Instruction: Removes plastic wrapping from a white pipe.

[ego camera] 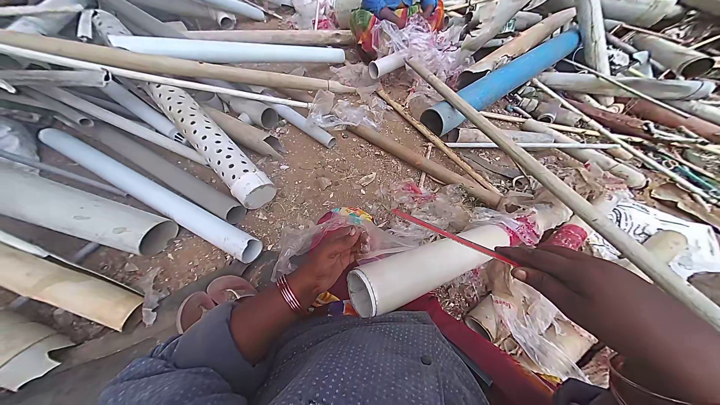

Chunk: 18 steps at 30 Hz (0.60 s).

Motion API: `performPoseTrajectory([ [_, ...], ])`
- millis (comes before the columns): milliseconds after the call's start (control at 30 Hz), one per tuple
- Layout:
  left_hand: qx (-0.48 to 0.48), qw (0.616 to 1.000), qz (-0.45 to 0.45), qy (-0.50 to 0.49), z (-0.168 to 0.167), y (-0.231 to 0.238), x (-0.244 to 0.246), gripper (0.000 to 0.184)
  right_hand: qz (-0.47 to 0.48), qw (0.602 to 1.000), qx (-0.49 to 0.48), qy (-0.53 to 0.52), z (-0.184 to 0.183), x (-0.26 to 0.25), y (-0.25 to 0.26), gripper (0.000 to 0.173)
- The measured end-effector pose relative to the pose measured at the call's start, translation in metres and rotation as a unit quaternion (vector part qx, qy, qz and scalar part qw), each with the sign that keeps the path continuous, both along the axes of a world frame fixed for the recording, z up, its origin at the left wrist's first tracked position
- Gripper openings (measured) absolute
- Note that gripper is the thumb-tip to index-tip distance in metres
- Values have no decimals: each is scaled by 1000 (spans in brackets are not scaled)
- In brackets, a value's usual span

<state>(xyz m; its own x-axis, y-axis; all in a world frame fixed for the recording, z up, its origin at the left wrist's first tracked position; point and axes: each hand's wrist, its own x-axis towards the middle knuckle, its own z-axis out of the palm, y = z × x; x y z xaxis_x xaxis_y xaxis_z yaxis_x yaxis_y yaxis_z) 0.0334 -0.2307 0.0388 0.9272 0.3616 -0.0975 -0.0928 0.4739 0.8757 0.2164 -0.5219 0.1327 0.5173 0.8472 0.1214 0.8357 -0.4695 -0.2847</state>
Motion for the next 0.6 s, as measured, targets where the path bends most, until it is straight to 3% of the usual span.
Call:
performPoseTrajectory([
  [167,34,999,-36,-3,-5,9,0,26,6,1000,-2,-3,-2,-2,2,44],
  [367,41,996,-77,-31,-7,22,-4,56,43,999,-6,14,-3,-8,8,44],
  [600,31,999,-32,-30,-8,15,-2,48,42,999,-9,26,-4,-8,9,42],
])
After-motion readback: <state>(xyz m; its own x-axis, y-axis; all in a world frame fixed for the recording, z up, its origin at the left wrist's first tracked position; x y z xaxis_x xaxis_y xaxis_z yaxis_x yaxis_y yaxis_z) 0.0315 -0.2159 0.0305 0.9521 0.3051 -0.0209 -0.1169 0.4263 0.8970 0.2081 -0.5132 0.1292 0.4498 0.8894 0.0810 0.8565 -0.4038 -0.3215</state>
